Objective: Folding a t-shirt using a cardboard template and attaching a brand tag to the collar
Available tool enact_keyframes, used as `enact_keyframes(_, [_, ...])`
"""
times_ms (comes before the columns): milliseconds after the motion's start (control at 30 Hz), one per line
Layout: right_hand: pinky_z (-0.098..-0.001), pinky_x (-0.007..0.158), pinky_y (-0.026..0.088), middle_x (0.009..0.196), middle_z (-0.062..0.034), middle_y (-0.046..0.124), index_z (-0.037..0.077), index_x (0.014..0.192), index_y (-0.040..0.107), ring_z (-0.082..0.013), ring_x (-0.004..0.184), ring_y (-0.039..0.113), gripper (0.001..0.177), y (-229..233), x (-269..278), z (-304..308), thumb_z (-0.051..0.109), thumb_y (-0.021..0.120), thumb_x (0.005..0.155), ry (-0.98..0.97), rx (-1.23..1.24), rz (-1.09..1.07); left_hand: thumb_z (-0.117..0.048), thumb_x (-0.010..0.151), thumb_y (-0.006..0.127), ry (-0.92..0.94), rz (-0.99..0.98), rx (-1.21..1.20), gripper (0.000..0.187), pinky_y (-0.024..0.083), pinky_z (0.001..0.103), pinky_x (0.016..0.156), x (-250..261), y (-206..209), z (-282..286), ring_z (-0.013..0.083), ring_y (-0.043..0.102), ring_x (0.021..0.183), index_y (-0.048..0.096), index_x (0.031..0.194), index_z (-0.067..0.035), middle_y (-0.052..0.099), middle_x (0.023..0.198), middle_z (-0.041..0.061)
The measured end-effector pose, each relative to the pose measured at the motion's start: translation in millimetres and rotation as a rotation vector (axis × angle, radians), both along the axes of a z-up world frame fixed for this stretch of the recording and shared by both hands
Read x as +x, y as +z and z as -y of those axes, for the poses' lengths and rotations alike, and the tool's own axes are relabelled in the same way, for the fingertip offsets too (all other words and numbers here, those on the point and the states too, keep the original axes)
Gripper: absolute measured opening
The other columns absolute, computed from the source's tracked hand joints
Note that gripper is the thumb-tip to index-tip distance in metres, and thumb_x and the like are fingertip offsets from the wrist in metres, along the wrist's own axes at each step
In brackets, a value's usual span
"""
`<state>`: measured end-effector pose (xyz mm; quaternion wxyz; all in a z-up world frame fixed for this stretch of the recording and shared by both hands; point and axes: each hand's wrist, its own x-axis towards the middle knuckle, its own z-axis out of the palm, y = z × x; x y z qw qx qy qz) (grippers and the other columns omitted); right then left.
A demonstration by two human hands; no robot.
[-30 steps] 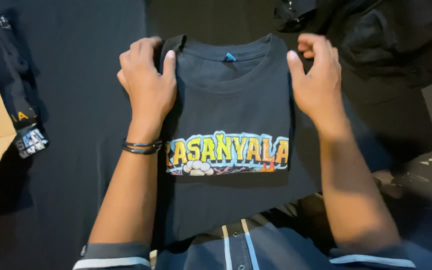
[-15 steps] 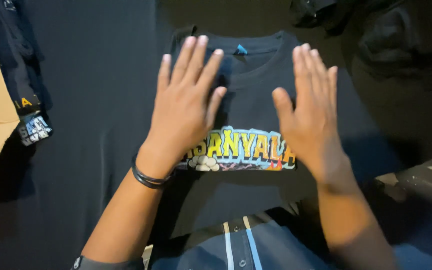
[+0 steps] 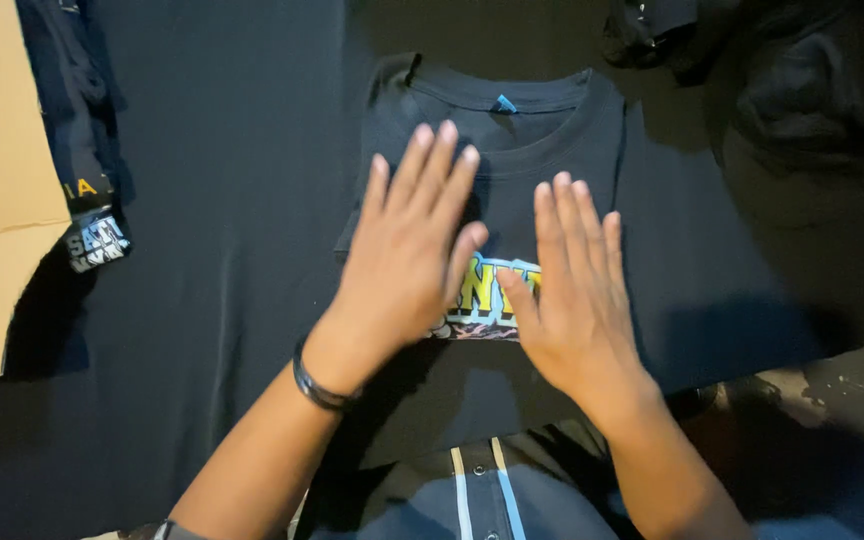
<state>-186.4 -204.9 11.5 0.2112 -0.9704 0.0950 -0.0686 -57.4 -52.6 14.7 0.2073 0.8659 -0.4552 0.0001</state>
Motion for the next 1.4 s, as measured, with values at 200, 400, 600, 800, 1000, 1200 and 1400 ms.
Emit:
enact_keyframes(200, [-0.0533,0.125,0.012,0.172,-0.0166,0.019,0.005,0.163,0.023,-0.0326,0.159,0.017,0.073,-17,-6,-1,0.05,0.034,0.106,0.023,-0.072,-0.11,-0.054,0.107,0.039,-0.03,0.088,0.153,0.069,0.018,0.05,0.127,-11,-23,-25,0.0269,0.021,0.158,0.033,0.163,-0.014,0.027,0.171,0.007])
enact_keyframes(400, [-0.0536,0.122,0.016,0.166,-0.0125,0.034,0.009,0.16,0.032,-0.0272,0.153,0.027,0.078,-4,-7,20,0.057,0.045,0.1,0.047,-0.122,-0.258,-0.074,0.095,0.05,-0.127,0.037,0.26,0.094,0.013,0.06,0.121,2,-19,-38,0.0259,0.012,0.159,0.025,0.164,-0.016,0.02,0.172,0.007])
enact_keyframes(600, [-0.0498,0.096,0.042,0.13,-0.012,0.067,0.007,0.139,0.06,-0.0325,0.118,0.059,0.049,33,44,54,0.037,0.058,0.1,0.153,0.027,-0.088,-0.05,0.098,0.063,-0.124,-0.16,0.049,0.057,0.033,0.054,0.105,36,34,-1,0.0337,0.057,0.117,0.062,0.132,-0.004,0.066,0.127,0.015])
enact_keyframes(800, [-0.0485,0.09,0.042,0.124,-0.0062,0.058,0.019,0.145,0.06,-0.0333,0.117,0.055,0.055,-26,93,68,0.035,0.072,0.094,0.179,-0.088,0.21,-0.039,0.102,0.064,0.033,0.052,-0.063,0.053,0.03,0.051,0.116,69,-27,22,0.0281,0.043,0.145,0.056,0.147,-0.012,0.052,0.152,0.01])
enact_keyframes(1000, [-0.0426,0.096,0.042,0.133,-0.0055,0.061,0.024,0.133,0.071,-0.0319,0.126,0.054,0.033,-29,90,77,0.029,0.067,0.1,0.205,-0.026,0.229,-0.037,0.1,0.064,0.029,0.005,-0.078,0.052,0.029,0.052,0.116,73,-26,25,0.0292,0.044,0.144,0.056,0.146,-0.012,0.053,0.151,0.01])
enact_keyframes(1200, [-0.04,0.094,0.045,0.128,-0.005,0.065,0.023,0.122,0.077,-0.0296,0.122,0.059,0.022,-27,92,77,0.026,0.069,0.102,0.212,-0.066,0.263,-0.038,0.102,0.061,0.027,-0.015,-0.046,0.051,0.028,0.053,0.116,76,-26,26,0.0293,0.043,0.145,0.055,0.146,-0.014,0.052,0.151,0.01])
enact_keyframes(1400, [-0.047,0.09,0.046,0.128,-0.0127,0.068,0.016,0.122,0.075,-0.0336,0.114,0.062,0.022,-13,95,76,0.015,0.069,0.101,0.254,-0.047,0.27,-0.033,0.107,0.053,-0.024,0.058,-0.019,0.042,0.034,0.057,0.114,75,-14,28,0.0334,0.042,0.147,0.055,0.149,-0.027,0.05,0.156,0.014])
